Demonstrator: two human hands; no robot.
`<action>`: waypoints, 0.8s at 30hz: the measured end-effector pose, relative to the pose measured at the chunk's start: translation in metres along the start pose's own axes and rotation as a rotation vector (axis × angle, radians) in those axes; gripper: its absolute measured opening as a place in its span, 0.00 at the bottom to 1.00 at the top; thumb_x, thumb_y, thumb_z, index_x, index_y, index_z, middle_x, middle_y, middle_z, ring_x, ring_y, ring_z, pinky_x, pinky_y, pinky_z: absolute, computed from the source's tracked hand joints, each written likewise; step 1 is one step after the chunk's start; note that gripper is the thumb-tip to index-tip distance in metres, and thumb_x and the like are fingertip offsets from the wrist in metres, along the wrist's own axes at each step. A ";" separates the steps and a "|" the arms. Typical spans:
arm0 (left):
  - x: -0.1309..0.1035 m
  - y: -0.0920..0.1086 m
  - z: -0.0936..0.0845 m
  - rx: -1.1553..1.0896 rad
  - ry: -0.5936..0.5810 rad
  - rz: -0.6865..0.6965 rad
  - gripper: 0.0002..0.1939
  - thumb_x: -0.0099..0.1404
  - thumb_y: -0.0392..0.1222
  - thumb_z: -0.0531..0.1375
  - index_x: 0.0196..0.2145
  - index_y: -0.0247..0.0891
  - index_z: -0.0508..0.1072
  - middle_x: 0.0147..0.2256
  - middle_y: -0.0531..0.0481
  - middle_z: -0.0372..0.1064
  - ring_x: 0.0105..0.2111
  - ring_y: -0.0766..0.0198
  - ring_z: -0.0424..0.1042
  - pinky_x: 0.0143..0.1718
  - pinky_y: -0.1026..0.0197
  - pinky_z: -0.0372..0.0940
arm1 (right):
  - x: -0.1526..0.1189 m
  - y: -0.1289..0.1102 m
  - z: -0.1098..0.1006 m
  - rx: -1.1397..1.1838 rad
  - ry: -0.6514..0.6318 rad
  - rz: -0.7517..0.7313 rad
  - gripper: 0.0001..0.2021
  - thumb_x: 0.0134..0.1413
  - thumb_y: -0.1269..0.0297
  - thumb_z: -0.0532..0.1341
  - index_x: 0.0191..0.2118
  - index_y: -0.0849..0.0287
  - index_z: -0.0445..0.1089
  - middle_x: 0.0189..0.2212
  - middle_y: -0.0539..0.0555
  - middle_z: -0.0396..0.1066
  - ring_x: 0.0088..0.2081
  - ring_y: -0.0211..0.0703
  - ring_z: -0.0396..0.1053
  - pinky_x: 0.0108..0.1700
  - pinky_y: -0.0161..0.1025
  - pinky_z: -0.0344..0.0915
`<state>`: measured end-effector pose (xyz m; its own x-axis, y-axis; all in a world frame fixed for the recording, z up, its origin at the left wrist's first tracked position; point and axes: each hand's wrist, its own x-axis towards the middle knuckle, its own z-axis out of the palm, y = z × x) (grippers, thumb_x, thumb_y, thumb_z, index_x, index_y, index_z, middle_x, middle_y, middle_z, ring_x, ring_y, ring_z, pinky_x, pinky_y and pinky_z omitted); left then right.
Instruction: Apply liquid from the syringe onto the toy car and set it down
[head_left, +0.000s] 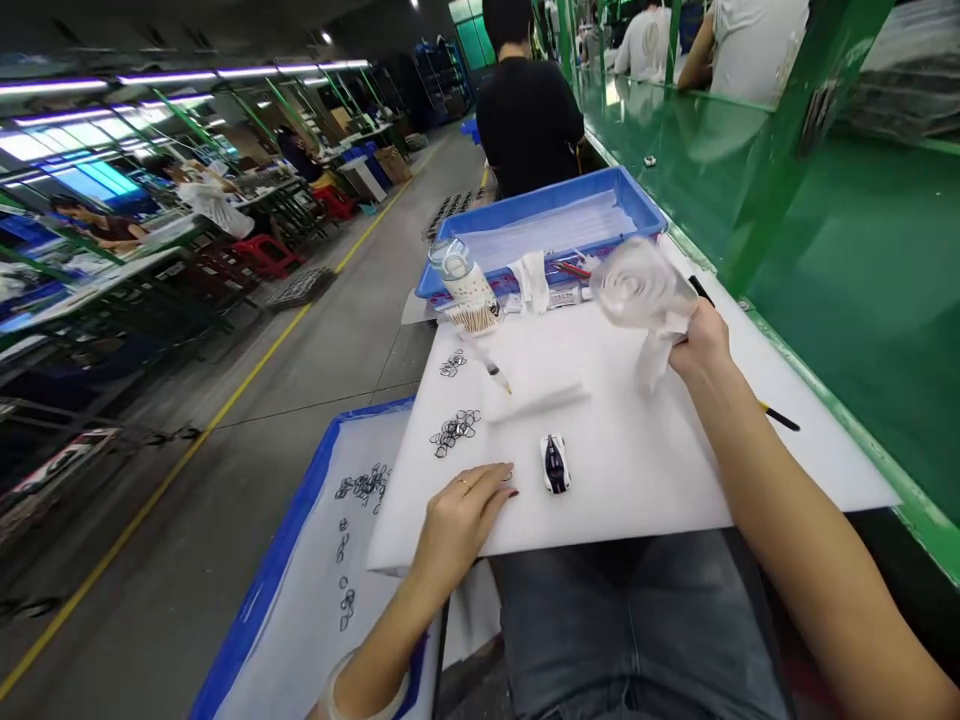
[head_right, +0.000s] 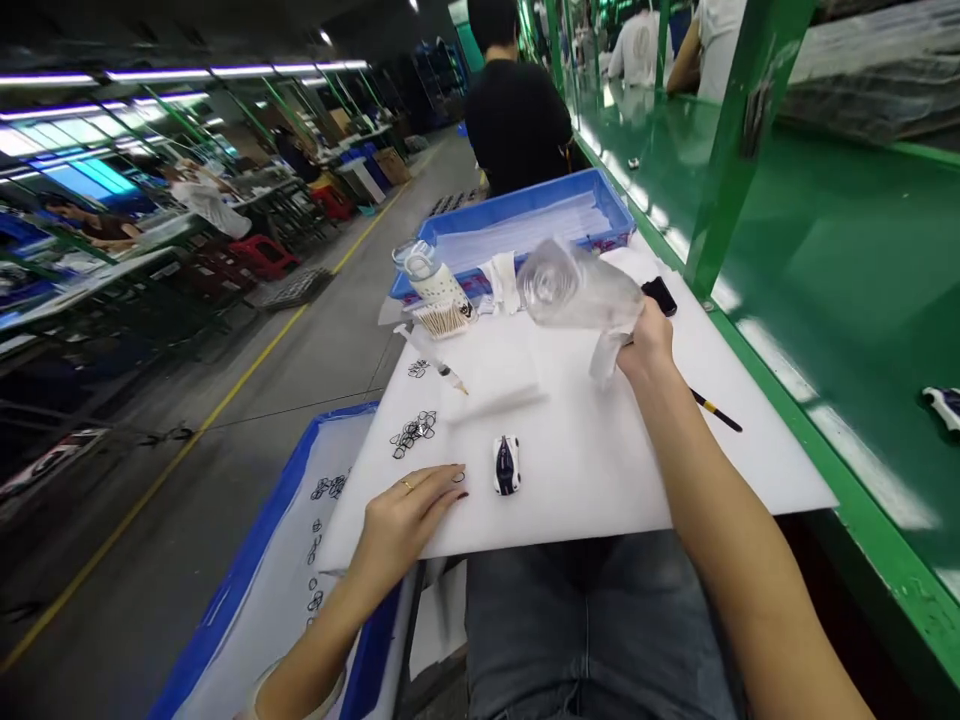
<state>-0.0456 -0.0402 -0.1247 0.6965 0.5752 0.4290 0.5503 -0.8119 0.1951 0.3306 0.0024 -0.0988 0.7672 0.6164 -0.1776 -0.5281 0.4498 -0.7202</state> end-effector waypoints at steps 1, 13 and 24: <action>0.000 -0.002 -0.005 -0.029 -0.021 0.002 0.13 0.73 0.44 0.55 0.50 0.37 0.74 0.44 0.44 0.78 0.40 0.59 0.79 0.45 0.58 0.76 | -0.001 -0.001 0.002 0.003 -0.005 0.036 0.04 0.51 0.69 0.54 0.27 0.57 0.59 0.21 0.46 0.61 0.22 0.36 0.61 0.25 0.33 0.67; 0.021 -0.013 -0.019 -0.041 -0.165 0.115 0.13 0.73 0.42 0.55 0.47 0.37 0.77 0.40 0.45 0.79 0.38 0.59 0.79 0.41 0.58 0.77 | -0.005 -0.011 0.001 0.091 -0.101 0.063 0.10 0.52 0.73 0.54 0.23 0.56 0.56 0.22 0.47 0.60 0.27 0.36 0.65 0.29 0.32 0.70; 0.028 -0.018 -0.014 -0.080 -0.169 0.045 0.13 0.72 0.44 0.57 0.45 0.35 0.77 0.38 0.46 0.79 0.34 0.60 0.79 0.36 0.59 0.75 | 0.016 -0.006 -0.011 -0.210 -0.173 -0.170 0.07 0.53 0.68 0.52 0.25 0.55 0.56 0.24 0.50 0.61 0.33 0.41 0.69 0.38 0.41 0.72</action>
<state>-0.0421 -0.0109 -0.1037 0.7906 0.5413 0.2862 0.4831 -0.8386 0.2517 0.3497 0.0025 -0.1048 0.7550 0.6529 0.0609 -0.2976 0.4239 -0.8555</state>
